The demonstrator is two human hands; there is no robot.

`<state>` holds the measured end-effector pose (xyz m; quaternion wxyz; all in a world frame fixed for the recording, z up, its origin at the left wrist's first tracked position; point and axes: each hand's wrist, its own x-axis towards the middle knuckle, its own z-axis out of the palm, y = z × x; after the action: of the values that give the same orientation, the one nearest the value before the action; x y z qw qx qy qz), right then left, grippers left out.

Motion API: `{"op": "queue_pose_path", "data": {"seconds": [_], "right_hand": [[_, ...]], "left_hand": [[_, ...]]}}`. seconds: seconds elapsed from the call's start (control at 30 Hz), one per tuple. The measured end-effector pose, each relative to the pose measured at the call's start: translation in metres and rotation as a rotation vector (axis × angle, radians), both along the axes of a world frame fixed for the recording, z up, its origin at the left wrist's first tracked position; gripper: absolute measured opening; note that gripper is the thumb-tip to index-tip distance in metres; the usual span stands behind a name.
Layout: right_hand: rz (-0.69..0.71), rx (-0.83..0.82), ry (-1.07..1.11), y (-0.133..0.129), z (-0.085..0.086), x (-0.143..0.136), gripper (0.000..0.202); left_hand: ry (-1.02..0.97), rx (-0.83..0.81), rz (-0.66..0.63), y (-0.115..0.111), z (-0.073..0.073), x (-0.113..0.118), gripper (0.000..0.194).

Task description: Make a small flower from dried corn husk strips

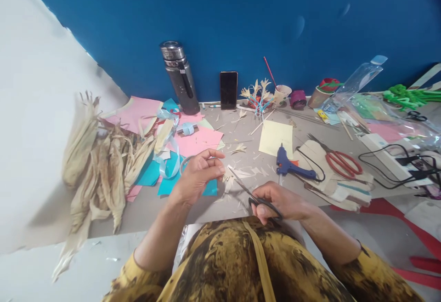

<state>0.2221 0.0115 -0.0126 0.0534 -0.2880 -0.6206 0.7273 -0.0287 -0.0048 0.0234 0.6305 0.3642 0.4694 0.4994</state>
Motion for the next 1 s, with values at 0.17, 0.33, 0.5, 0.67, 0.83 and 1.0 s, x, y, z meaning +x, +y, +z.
{"op": "queue_pose_path", "data": {"seconds": [0.17, 0.33, 0.5, 0.67, 0.83, 1.0], "right_hand": [[-0.023, -0.021, 0.007, -0.002, 0.001, -0.002, 0.059], [-0.068, -0.030, -0.003, -0.005, 0.001, -0.006, 0.056], [-0.129, -0.042, -0.036, -0.009, 0.001, -0.010, 0.055], [-0.180, -0.056, -0.038, -0.011, 0.002, -0.013, 0.052], [-0.188, -0.048, -0.063, -0.010, 0.002, -0.016, 0.050], [-0.212, -0.035, -0.084, -0.011, 0.001, -0.017, 0.051]], "left_hand": [[0.018, -0.002, -0.052, 0.001, 0.001, 0.002, 0.034], [0.010, -0.014, -0.096, 0.000, 0.002, 0.000, 0.034], [-0.040, -0.009, -0.108, 0.002, 0.001, -0.005, 0.038], [-0.110, -0.034, -0.003, -0.001, -0.003, -0.007, 0.039], [-0.112, -0.090, 0.026, -0.015, -0.006, 0.003, 0.039], [-0.070, -0.080, 0.084, -0.020, -0.007, 0.015, 0.026]]}}
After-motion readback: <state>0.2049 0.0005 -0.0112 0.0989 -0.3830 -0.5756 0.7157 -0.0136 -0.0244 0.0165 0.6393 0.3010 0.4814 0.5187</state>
